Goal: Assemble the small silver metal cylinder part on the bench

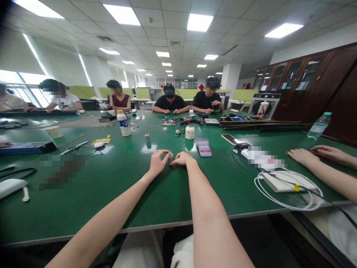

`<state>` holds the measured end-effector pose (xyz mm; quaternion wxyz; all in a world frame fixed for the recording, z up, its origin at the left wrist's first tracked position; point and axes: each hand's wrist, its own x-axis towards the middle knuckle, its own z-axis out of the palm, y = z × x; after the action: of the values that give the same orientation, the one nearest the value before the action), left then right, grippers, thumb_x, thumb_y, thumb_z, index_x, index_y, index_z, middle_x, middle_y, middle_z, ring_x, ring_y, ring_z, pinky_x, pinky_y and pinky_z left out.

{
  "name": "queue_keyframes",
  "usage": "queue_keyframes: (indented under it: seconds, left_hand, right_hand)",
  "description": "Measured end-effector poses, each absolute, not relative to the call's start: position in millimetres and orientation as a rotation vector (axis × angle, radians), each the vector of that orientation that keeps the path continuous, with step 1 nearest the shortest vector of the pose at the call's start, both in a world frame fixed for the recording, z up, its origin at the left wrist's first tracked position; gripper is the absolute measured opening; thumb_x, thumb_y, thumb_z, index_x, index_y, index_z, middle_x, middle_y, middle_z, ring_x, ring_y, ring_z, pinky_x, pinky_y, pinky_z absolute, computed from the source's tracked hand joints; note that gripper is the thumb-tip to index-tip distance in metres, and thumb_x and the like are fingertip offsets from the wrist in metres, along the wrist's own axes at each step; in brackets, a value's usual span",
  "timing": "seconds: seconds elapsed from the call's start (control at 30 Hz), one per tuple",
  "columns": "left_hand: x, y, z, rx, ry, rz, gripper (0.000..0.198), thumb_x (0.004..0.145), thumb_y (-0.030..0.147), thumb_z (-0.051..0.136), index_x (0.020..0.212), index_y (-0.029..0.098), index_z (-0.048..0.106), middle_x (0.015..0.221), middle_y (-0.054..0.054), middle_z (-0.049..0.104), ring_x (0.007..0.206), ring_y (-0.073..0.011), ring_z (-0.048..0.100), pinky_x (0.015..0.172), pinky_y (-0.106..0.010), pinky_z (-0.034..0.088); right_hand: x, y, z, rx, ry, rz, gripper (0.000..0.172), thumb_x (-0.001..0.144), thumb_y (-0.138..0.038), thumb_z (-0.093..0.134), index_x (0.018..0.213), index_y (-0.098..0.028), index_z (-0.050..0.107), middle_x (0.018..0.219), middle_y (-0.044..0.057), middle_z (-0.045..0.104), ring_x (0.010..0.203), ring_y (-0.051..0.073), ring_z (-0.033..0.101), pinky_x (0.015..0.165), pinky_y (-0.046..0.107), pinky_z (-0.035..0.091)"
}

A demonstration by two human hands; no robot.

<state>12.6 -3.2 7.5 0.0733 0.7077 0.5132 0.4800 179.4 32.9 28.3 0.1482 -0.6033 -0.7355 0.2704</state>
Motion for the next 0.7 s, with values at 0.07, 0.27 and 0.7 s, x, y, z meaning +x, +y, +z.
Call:
queue_keyframes:
  seconds: [0.07, 0.27, 0.7]
  left_hand:
    - [13, -2, 6, 2.125, 1.506, 1.448, 0.015, 0.089, 0.032, 0.061, 0.092, 0.023, 0.073, 0.098, -0.005, 0.076, 0.101, -0.0245, 0.062, 0.094, -0.039, 0.045]
    - [12, 2, 1, 2.115, 1.464, 1.459, 0.019, 0.091, 0.034, 0.058, 0.092, 0.022, 0.074, 0.094, -0.006, 0.076, 0.093, -0.0232, 0.065, 0.089, -0.036, 0.048]
    - [14, -3, -7, 2.104, 1.582, 1.190, 0.043, 0.079, 0.035, 0.073, 0.119, 0.022, 0.066, 0.107, -0.009, 0.074, 0.099, -0.0271, 0.067, 0.091, -0.041, 0.050]
  right_hand:
    - [182, 38, 27, -1.668, -1.948, 0.884, 0.019, 0.074, -0.035, 0.072, 0.085, -0.020, 0.077, 0.081, 0.002, 0.073, 0.075, 0.016, 0.067, 0.068, 0.023, 0.050]
    - [187, 47, 29, -1.627, -1.741, 0.766, 0.032, 0.085, -0.033, 0.058, 0.108, -0.018, 0.074, 0.096, 0.006, 0.074, 0.082, 0.015, 0.067, 0.071, 0.023, 0.052]
    - [158, 73, 61, -1.679, -1.244, 0.553, 0.047, 0.094, -0.029, 0.037, 0.134, -0.017, 0.058, 0.095, 0.015, 0.073, 0.099, 0.032, 0.070, 0.064, 0.037, 0.060]
